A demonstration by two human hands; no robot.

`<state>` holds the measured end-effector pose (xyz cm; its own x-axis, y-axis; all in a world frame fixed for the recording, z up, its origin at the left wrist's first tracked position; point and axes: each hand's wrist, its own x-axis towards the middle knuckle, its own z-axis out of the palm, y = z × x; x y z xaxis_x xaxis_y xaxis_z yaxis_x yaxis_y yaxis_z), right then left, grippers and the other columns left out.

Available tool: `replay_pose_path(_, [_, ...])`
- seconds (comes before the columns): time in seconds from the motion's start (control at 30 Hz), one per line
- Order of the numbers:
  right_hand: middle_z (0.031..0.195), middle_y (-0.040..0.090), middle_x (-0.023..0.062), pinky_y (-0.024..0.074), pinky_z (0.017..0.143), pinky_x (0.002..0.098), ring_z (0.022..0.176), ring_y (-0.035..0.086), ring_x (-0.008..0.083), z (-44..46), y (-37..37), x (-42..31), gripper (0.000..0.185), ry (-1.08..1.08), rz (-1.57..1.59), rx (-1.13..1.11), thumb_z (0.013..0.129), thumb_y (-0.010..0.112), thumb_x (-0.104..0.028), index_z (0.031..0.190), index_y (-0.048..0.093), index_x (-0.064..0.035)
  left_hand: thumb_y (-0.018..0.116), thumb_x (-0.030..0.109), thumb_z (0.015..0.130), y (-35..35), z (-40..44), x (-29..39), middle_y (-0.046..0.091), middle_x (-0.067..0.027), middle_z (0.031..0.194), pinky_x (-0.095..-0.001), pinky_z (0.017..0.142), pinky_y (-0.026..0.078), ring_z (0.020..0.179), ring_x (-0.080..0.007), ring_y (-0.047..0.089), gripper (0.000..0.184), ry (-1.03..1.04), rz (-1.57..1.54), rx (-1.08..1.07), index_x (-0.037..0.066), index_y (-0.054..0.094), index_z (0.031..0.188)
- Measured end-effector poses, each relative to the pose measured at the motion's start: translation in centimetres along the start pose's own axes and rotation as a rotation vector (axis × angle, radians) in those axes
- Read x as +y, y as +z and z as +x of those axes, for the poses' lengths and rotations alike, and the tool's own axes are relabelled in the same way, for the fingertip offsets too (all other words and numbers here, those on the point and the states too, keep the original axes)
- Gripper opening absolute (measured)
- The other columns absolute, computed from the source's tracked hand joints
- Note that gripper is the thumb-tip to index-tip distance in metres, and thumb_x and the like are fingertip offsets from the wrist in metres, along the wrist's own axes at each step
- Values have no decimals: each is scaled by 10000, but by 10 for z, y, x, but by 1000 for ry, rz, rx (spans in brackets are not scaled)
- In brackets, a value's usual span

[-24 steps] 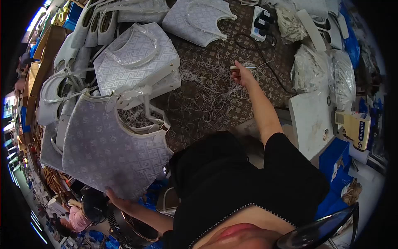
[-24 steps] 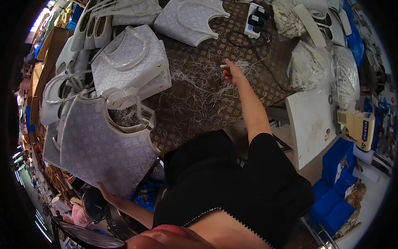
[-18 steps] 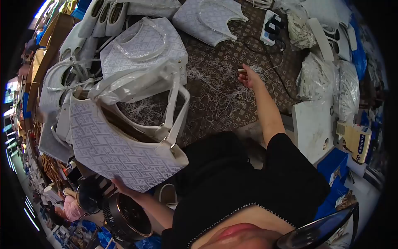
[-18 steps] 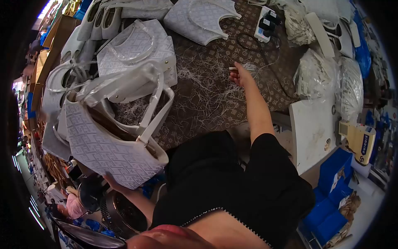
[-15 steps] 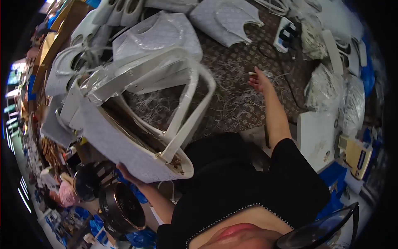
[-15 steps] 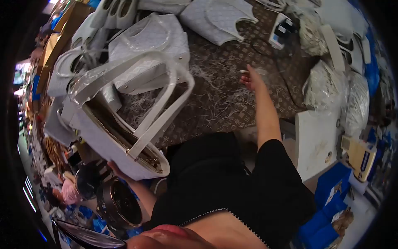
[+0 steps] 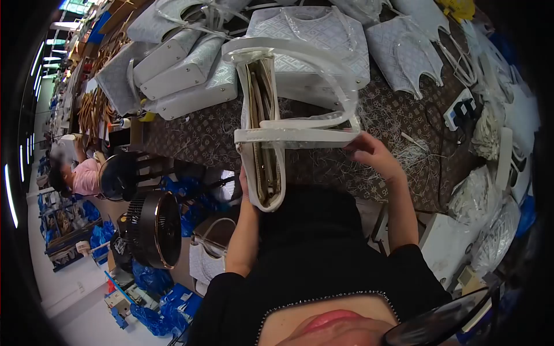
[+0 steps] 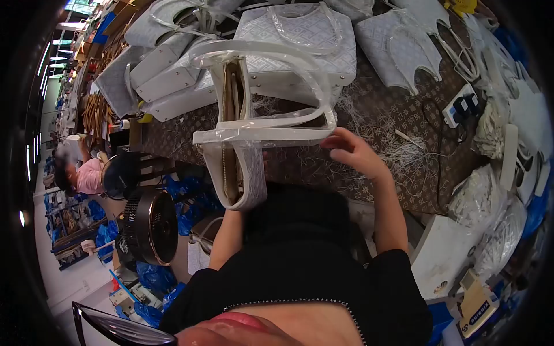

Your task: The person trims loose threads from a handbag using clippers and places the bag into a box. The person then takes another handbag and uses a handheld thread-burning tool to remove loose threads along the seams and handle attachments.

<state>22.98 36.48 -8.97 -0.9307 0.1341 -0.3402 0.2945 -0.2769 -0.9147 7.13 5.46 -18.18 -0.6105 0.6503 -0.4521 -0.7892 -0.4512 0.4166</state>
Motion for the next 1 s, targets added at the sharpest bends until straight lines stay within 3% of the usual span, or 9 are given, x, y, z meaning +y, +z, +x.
replay_pose_path(0.07, [1256, 526, 123, 406, 980, 359, 1181, 503, 205, 2, 34, -31, 789, -67, -68, -29, 745, 741, -353, 1379, 388, -43, 463, 462, 933, -13, -4, -7, 515, -178, 1286, -457, 944, 483, 1145, -330, 540, 584, -250, -532, -193, 59, 433, 1354])
replay_pose_path(0.1, [1341, 466, 129, 338, 1057, 365, 1249, 451, 215, 5, 45, -41, 824, -139, -128, -66, 723, 765, -244, 1406, 349, -45, 415, 487, 941, -8, -9, -5, 490, -273, 1233, -452, 830, 514, 1027, -393, 551, 662, -222, -400, 52, -20, 363, 1363])
replay_pose_path(0.23, [1384, 408, 151, 331, 1061, 384, 1282, 414, 234, 23, 68, -57, 946, -429, -10, -149, 695, 796, -259, 1447, 263, -48, 444, 548, 910, 20, -25, 12, 466, -271, 1281, -530, 799, 524, 1061, -424, 542, 730, -170, -42, -165, 14, 331, 1395])
replay_pose_path(0.37, [1195, 564, 166, 505, 773, 284, 916, 622, 163, 24, 93, -100, 820, -663, 226, -195, 803, 727, -274, 1422, 270, 8, 415, 632, 878, 41, -31, 21, 449, -341, 1249, -547, 757, 530, 1039, -426, 556, 820, -312, -246, -278, 28, 292, 1419])
replay_pose_path(0.53, [869, 652, 150, 445, 415, 221, 531, 586, 140, 13, 108, -152, 744, -619, 196, -61, 874, 629, -393, 1326, 339, 122, 421, 658, 863, 48, -33, 27, 452, -378, 1218, -614, 744, 516, 980, -446, 591, 842, -472, -355, -307, 41, 296, 1423])
replay_pose_path(0.63, [784, 656, 135, 449, 390, 227, 473, 569, 130, 13, 110, -185, 535, -836, 154, -2, 972, 484, -311, 1284, 383, 112, 427, 690, 839, 30, -12, 27, 498, -357, 1173, -532, 666, 554, 883, -413, 625, 854, -544, -49, -182, 47, 356, 1397])
replay_pose_path(0.7, [787, 658, 142, 464, 395, 230, 478, 581, 133, 13, 122, -207, 523, -854, 94, -8, 974, 482, -307, 1288, 390, 101, 406, 479, 944, 26, -1, 29, 466, -273, 1306, -540, 926, 478, 1103, -371, 572, 618, -752, -463, -90, 66, 368, 1402])
replay_pose_path(0.87, [826, 669, 151, 517, 461, 221, 575, 640, 137, 19, 128, -216, 520, -744, -196, -7, 964, 499, -338, 1277, 442, 73, 531, 311, 933, -14, 45, 11, 557, -208, 1234, -450, 894, 524, 1054, -283, 615, 492, -929, 73, -128, 20, 467, 1325])
replay_pose_path(1.0, [841, 672, 150, 527, 486, 221, 614, 649, 139, 68, 143, -209, 509, -683, -162, 71, 962, 504, -335, 1262, 461, 74, 520, 383, 940, 84, 12, 49, 575, -159, 1225, -321, 769, 571, 951, -227, 653, 522, -391, 408, -36, 6, 472, 1298])
